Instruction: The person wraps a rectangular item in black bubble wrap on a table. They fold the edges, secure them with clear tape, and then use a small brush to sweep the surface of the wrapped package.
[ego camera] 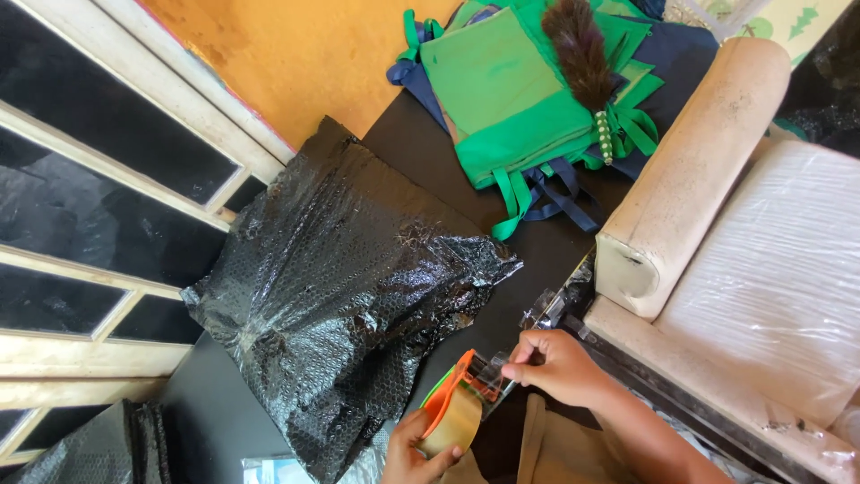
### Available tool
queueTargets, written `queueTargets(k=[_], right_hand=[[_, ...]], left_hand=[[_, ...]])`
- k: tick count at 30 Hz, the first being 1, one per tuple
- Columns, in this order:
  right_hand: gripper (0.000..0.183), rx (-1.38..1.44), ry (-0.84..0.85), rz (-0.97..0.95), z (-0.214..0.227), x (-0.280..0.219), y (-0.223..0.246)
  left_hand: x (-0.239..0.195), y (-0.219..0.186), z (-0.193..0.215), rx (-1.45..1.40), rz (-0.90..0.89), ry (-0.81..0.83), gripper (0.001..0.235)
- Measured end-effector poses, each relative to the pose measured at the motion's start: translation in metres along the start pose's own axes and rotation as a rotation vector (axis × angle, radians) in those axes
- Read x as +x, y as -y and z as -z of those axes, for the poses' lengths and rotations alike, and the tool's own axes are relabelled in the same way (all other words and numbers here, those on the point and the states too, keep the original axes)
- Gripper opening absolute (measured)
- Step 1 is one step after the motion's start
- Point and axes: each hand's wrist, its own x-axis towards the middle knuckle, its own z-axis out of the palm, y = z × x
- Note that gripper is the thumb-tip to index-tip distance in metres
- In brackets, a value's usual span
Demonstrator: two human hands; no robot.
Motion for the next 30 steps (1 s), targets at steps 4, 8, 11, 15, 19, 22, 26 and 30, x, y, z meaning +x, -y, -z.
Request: queueTargets(k=[4, 8, 11, 15, 19, 22, 26, 30], right_hand=[[0.019, -0.154, -0.118, -0.145, 0.024, 0.005, 0.027], [0.021, 0.022, -0.052, -0.102, 0.032, 0.037, 0.006], [0.023, 0.173, 0.002, -0.184, 0.025, 0.065, -0.032], [0.030, 0.441, 0.064, -0.327, 0.001, 0.094, -0.101], [0.025, 0.471, 0.170, -0.466, -0.032, 0.087, -0.129], [0.028, 0.696, 0.348, -0.437, -0.053, 0.084, -0.160], [0.027, 0.679, 0.350, -0.441, -0.058, 0.087, -0.168], [0.022, 0.591, 0.202, -0.502, -0.057, 0.071, -0.154]], left_hand=[[-0.004, 0.040, -0.003, -0.056, -0.035, -0.036, 0.052], [0.001, 0.016, -0.006, -0.242, -0.043, -0.016, 0.057], [0.003, 0.015, -0.004, -0.290, -0.030, 0.006, 0.055], [-0.003, 0.017, -0.006, -0.398, -0.043, -0.004, 0.056], [-0.008, 0.038, -0.009, -0.232, -0.109, -0.078, 0.067], [-0.007, -0.005, -0.016, -0.139, -0.177, -0.092, 0.054], [-0.004, -0.016, -0.028, -0.051, -0.268, -0.289, 0.056], [-0.010, -0.025, -0.024, 0.116, -0.282, -0.297, 0.060]])
